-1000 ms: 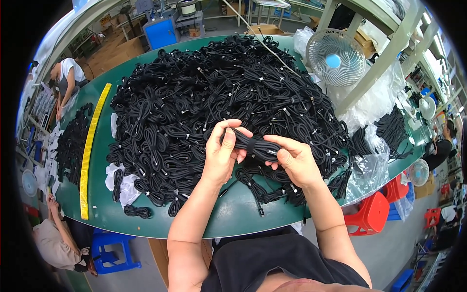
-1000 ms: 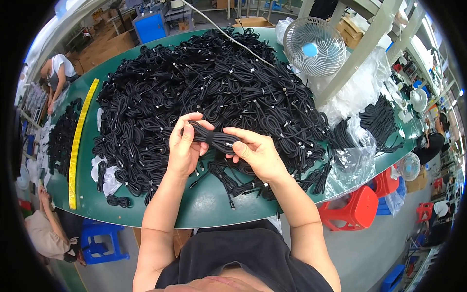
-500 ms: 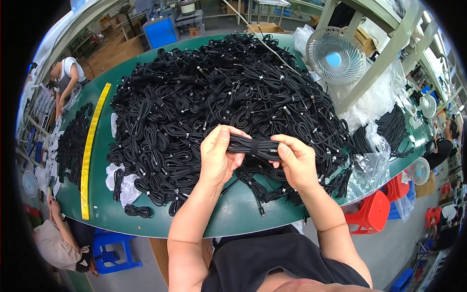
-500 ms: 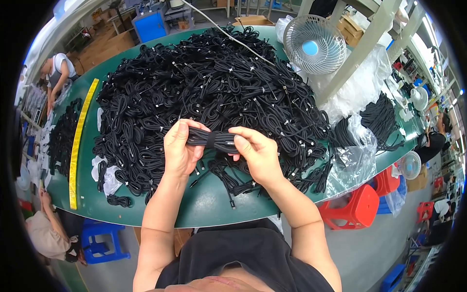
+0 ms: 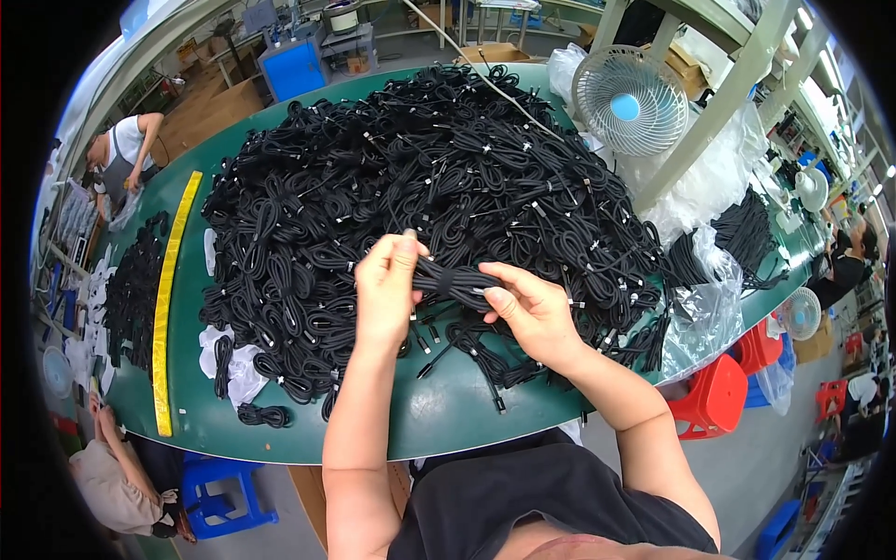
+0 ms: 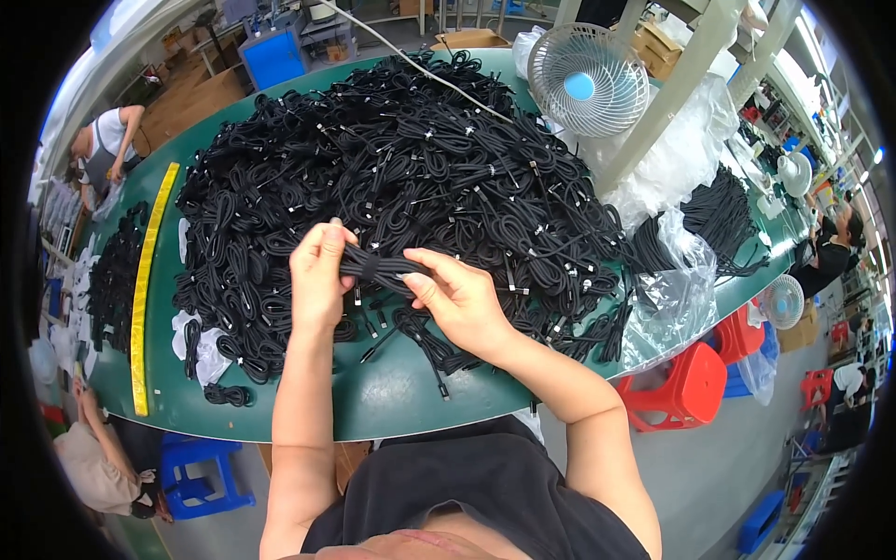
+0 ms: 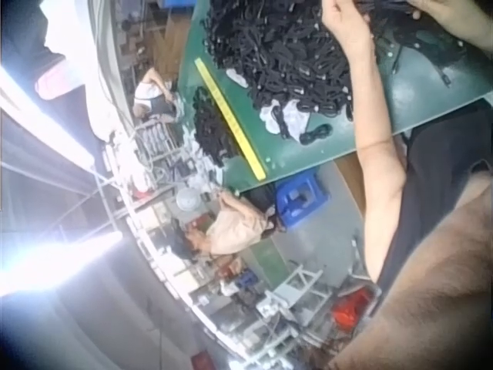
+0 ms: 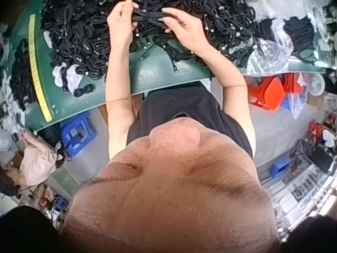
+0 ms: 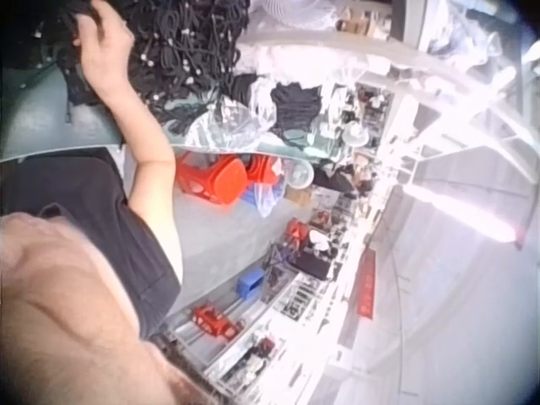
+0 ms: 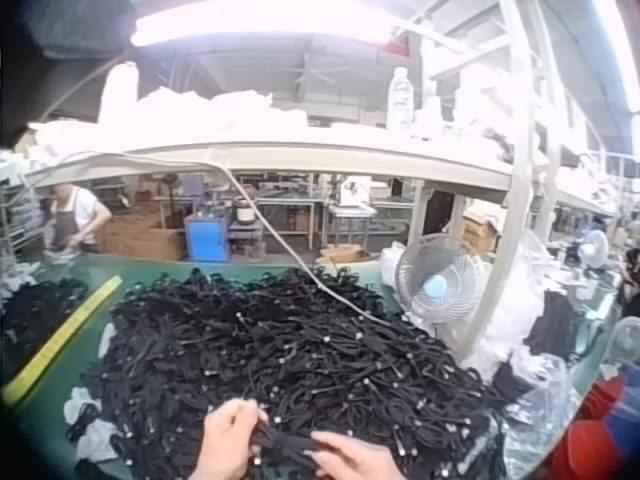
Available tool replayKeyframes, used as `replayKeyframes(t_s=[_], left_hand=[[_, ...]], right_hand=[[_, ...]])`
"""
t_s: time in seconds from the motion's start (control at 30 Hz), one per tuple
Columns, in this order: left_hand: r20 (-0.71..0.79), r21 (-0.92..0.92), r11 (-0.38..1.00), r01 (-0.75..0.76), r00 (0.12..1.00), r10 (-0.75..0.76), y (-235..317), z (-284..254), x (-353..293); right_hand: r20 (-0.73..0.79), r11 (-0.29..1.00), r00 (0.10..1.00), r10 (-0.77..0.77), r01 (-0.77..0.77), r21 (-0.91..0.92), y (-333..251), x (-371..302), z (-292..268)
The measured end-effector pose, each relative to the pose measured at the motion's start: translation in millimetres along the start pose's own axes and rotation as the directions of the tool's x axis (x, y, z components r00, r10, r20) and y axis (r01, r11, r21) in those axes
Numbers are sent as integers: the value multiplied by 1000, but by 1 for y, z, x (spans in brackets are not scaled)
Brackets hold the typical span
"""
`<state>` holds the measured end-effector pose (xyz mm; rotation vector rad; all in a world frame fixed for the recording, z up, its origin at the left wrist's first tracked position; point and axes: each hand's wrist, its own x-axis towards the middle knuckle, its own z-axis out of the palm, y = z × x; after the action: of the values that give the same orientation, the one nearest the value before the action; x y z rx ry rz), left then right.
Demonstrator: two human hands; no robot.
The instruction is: Bundling black cables using white twist ties at a factory workbench.
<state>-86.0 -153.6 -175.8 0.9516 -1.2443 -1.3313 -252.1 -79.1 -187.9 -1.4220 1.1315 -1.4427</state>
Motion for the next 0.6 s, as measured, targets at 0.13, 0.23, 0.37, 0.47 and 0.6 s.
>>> replayKeyframes(t_s=[0.13,0.23,0.37,0.47,0.6], left_hand=[[-161,-449,893,-43,986,-33,8,-37,20],[-291,-659,700,-275,951,101,2,-79,37],[-427,-772,467,-431,896,123,-3,-102,46],[-401,-833,391,-392,914,62,-5,-107,48],[-112,-851,502,-152,988,109,-10,-100,39]], right_hand=[[32,832,932,-361,337,-441,-7,23,-9],[121,457,858,-500,379,-805,-4,50,-31],[175,108,914,-365,229,-967,-2,84,-53],[167,47,975,-150,175,-983,7,100,-66],[260,173,886,-384,346,-922,8,103,-70]])
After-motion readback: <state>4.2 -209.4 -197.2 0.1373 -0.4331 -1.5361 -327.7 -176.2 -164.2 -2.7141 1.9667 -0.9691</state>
